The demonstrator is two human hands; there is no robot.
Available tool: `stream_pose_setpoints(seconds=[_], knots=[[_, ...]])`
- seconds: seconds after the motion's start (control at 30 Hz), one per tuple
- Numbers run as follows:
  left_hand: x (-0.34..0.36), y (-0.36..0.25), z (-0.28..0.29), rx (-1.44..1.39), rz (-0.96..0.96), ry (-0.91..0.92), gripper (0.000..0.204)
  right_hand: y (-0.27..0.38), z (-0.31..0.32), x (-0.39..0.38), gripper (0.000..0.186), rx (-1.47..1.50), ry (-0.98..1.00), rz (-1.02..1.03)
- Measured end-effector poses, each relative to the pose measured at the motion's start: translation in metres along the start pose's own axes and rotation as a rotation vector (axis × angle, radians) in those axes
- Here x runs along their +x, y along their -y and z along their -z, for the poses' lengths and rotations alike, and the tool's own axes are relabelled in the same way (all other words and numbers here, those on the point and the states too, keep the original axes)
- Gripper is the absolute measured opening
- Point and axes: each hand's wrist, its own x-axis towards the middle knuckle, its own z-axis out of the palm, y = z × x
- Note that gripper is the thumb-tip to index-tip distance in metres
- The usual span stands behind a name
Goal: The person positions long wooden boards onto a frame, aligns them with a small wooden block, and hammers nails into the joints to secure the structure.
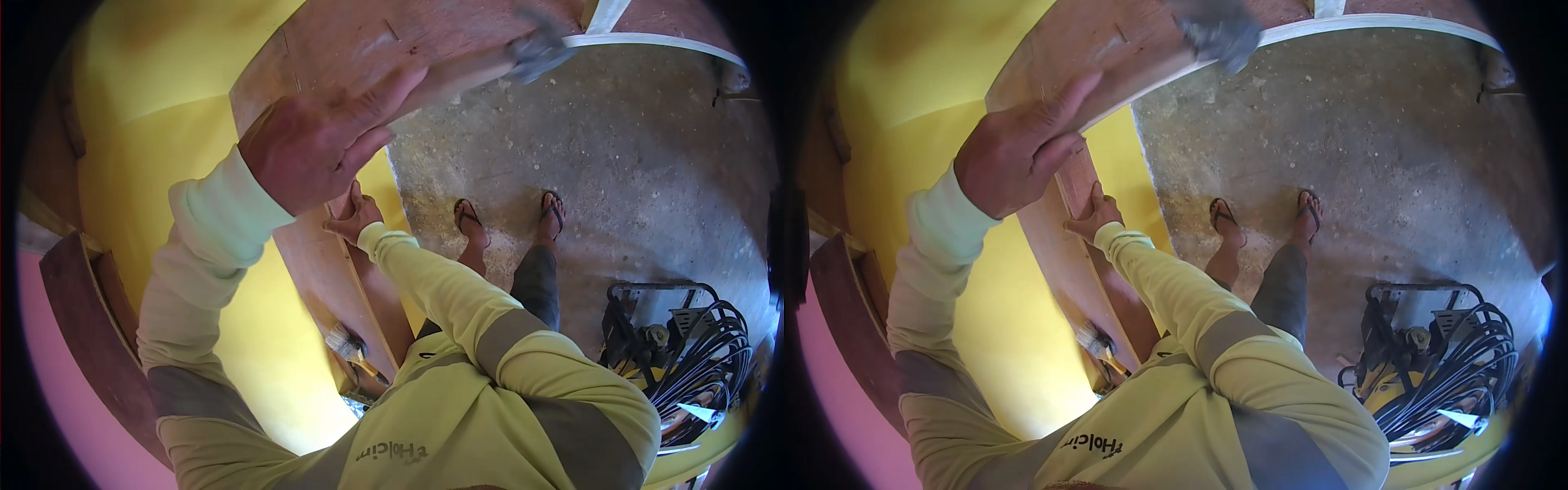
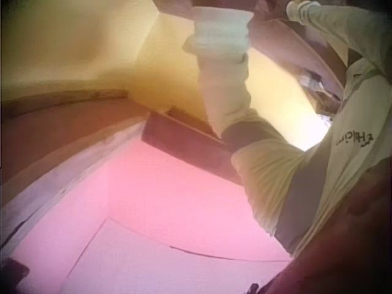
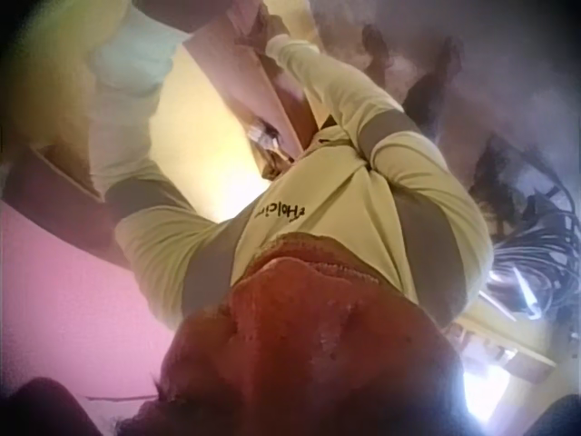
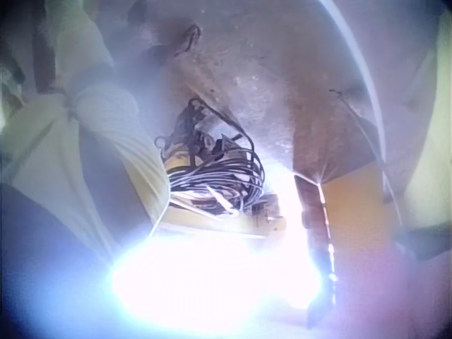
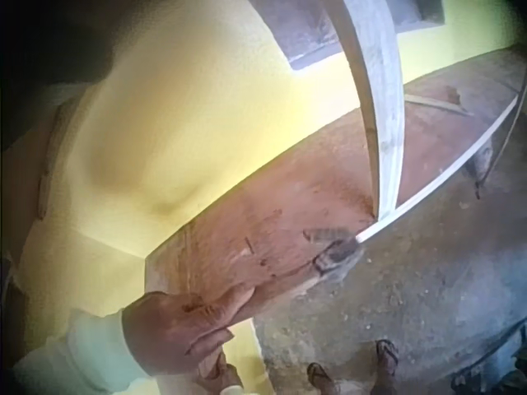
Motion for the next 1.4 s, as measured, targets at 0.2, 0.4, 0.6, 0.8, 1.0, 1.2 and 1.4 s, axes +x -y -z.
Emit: stream_pose_setpoints(seconds=[0.2, 0.4, 0.6, 0.8, 1.0, 1.2, 1.4], knots=[[-0.043, 0.062, -0.060, 0.260, 0.533, 0.689, 0.058, -0.001, -0.007, -0.002, 0.118, 0.000, 0.035, -0.001], [-0.015, 0.034, -0.010, 0.129, 0.274, 0.498, 0.051, -0.005, -0.003, 0.006, 0.117, -0.026, 0.018, -0.014], [-0.006, 0.006, -0.020, -0.066, 0.191, -0.108, 0.051, -0.002, -0.002, 0.002, 0.116, 0.012, -0.021, 0.013], [-0.053, 0.066, -0.054, 0.283, 0.415, 0.623, 0.042, 0.000, -0.009, -0.005, 0.116, -0.006, 0.066, -0.034], [0.008, -0.011, 0.000, -0.028, 0.070, 0.006, 0.044, -0.004, 0.004, 0.009, 0.115, -0.005, 0.061, -0.030], [-0.054, 0.056, -0.064, 0.097, 0.552, 0.540, 0.044, -0.002, -0.007, -0.004, 0.117, -0.001, 0.065, -0.016], [-0.014, 0.032, -0.026, 0.141, 0.319, 0.460, 0.037, -0.003, -0.001, 0.002, 0.117, 0.027, 0.046, -0.022]])
